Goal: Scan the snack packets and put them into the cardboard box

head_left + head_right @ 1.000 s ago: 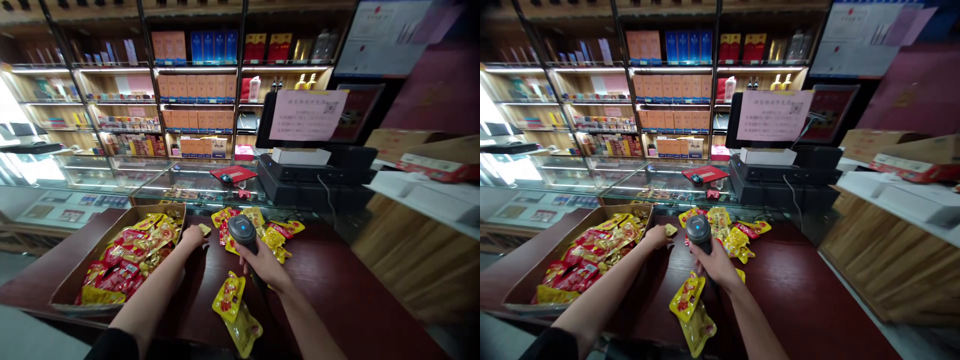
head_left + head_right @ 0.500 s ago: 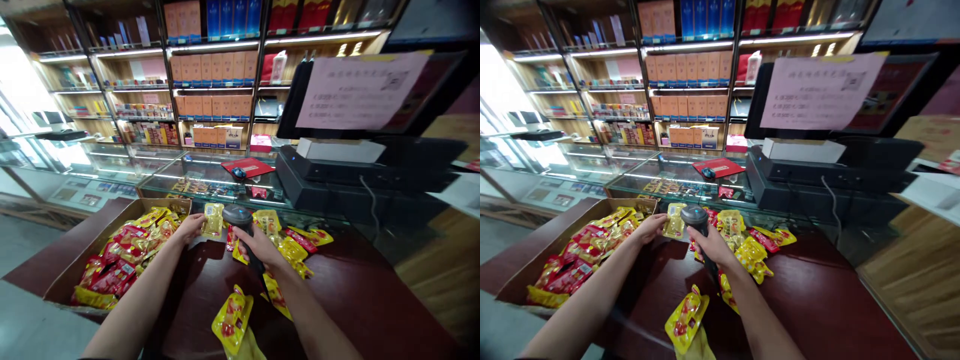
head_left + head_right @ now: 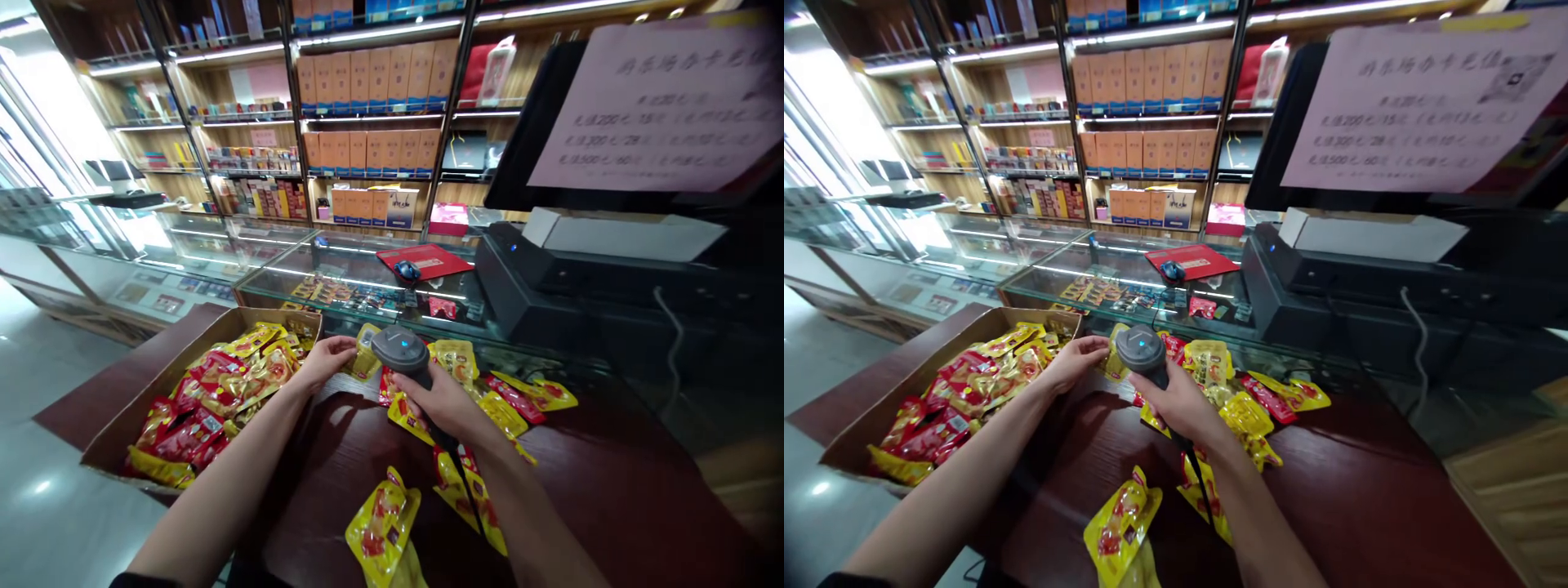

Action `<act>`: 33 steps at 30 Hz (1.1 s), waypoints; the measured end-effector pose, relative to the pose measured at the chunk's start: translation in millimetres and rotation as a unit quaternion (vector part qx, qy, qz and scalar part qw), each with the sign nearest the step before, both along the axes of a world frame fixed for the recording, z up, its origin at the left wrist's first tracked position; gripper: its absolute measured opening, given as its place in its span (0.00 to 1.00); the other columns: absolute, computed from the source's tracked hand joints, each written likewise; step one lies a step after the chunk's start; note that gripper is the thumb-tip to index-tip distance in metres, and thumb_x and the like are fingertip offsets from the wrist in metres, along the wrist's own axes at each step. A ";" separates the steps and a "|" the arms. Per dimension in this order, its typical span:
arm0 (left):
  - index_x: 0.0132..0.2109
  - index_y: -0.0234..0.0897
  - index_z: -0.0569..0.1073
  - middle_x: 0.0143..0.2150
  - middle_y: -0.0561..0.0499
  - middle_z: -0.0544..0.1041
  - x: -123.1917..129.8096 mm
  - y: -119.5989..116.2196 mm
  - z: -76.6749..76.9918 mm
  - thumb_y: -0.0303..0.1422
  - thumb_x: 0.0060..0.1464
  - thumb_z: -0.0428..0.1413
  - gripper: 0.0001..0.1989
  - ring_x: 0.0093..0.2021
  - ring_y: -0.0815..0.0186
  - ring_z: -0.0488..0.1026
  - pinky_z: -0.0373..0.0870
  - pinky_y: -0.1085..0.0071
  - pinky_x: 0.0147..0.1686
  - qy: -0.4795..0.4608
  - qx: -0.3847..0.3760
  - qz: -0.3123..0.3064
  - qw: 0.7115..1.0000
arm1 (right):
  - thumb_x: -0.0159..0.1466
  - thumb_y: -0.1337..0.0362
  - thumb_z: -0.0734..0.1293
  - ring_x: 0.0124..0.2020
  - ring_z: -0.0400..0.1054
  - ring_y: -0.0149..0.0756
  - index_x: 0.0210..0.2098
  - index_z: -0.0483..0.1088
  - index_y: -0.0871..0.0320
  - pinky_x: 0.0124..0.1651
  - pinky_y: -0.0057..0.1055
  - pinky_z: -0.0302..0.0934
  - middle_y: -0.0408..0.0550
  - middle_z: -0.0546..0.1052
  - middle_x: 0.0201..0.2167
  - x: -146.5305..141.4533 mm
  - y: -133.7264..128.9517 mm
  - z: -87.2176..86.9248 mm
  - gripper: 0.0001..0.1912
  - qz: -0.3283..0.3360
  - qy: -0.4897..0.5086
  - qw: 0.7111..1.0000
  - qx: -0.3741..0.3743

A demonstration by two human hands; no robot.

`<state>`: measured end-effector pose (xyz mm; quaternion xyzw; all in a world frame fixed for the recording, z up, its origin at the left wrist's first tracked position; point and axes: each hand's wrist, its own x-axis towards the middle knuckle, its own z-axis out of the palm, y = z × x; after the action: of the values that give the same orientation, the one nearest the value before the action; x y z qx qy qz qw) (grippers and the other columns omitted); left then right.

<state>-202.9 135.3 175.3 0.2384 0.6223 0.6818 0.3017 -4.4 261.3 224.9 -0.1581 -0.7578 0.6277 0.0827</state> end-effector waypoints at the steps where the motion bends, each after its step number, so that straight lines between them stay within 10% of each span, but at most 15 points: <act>1: 0.38 0.33 0.79 0.35 0.48 0.82 -0.1 -0.1 0.9 0.39 0.35 0.70 0.22 0.33 0.67 0.76 0.71 0.70 0.41 0.003 -0.003 0.003 1.000 | 0.63 0.49 0.67 0.13 0.57 0.28 0.39 0.66 0.55 0.17 0.26 0.55 0.34 0.65 0.14 0.4 0.7 1.2 0.16 0.002 0.000 1.000 0.011; 12: 0.41 0.32 0.80 0.40 0.45 0.82 1.9 -3.2 9.1 0.35 0.38 0.67 0.20 0.40 0.61 0.78 0.71 0.67 0.43 0.025 -0.023 -0.013 0.999 | 0.59 0.54 0.71 0.24 0.71 0.38 0.44 0.72 0.54 0.26 0.32 0.65 0.40 0.73 0.19 -0.9 -4.4 6.2 0.17 0.007 0.051 0.998 0.039; 23: 0.38 0.34 0.80 0.35 0.48 0.82 2.3 -2.5 11.4 0.37 0.35 0.70 0.20 0.33 0.66 0.77 0.71 0.70 0.40 0.010 -0.003 0.020 1.000 | 0.63 0.50 0.67 0.13 0.60 0.28 0.44 0.65 0.56 0.17 0.24 0.56 0.35 0.68 0.14 3.7 0.6 6.1 0.18 0.014 -0.025 0.999 0.024; 33: 0.40 0.33 0.79 0.35 0.47 0.81 -19.2 -60.2 67.4 0.40 0.31 0.71 0.26 0.31 0.66 0.76 0.71 0.71 0.31 0.018 0.065 0.161 0.985 | 0.62 0.49 0.68 0.14 0.63 0.28 0.44 0.64 0.55 0.17 0.24 0.57 0.36 0.72 0.16 3.4 -6.9 8.0 0.20 0.021 -0.012 1.000 -0.008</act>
<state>-222.1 75.0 242.7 0.1659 0.6120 0.7564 0.1605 -1.0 254.3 232.9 -0.1501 -0.7571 0.6331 0.0588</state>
